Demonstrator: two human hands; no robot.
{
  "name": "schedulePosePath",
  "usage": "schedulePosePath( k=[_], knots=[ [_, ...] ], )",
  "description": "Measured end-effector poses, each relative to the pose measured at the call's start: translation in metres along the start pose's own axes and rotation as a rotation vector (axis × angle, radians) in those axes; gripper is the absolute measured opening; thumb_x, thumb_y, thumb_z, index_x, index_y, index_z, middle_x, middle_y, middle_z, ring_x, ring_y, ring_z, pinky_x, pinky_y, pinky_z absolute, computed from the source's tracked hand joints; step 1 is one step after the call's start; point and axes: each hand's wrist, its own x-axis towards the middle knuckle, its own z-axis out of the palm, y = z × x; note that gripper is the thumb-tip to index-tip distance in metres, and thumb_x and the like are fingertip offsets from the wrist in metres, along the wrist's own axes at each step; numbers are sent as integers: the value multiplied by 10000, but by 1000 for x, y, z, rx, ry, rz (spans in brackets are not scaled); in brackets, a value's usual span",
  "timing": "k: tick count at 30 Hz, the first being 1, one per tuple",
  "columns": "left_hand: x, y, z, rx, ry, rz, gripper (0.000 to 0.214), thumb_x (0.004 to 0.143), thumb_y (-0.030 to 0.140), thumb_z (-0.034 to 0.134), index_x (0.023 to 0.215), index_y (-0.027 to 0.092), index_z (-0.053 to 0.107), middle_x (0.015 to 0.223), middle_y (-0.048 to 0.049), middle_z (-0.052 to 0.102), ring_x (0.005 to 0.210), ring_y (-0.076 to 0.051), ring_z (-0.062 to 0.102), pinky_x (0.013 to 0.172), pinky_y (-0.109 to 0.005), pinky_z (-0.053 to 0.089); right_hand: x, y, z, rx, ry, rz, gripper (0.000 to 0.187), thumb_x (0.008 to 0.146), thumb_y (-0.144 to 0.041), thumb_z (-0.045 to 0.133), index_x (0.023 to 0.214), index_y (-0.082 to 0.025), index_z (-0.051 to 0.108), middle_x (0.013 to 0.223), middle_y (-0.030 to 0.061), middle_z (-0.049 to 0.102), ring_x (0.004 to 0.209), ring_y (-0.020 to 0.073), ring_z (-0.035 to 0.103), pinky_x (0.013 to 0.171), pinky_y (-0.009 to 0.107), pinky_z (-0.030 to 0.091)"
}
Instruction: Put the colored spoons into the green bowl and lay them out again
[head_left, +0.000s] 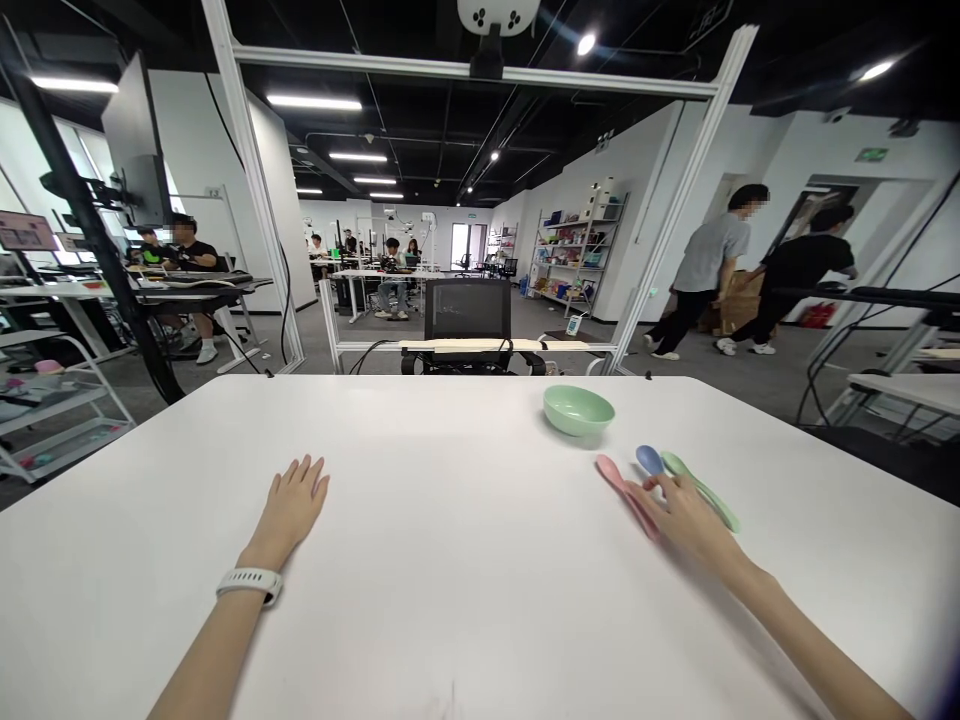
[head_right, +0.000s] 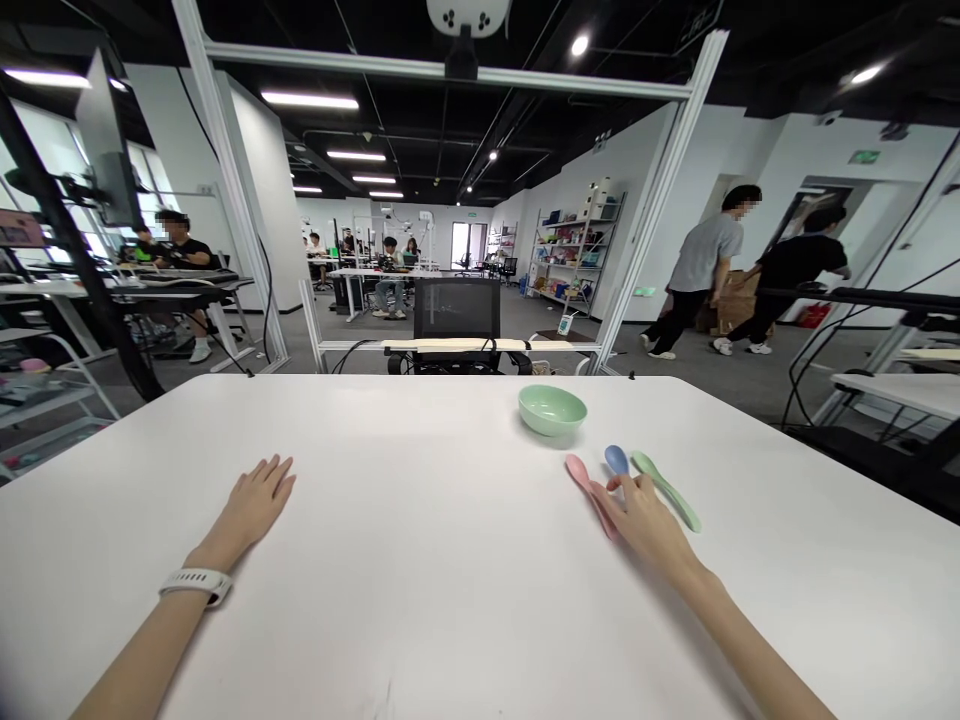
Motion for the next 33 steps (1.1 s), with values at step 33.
schedulePosePath(
  k=[33],
  knots=[
    [-5,18,-19,-384,92,-77,611,1068,325,468,1579,78,694,1824,-279,540,1769,-397,436,1471,-645,283,-38,-164,15,194,-235,-132,560,1092,-137,361,1612,-107,570,1173,172,823,997,303,807,855,391,575]
  ],
)
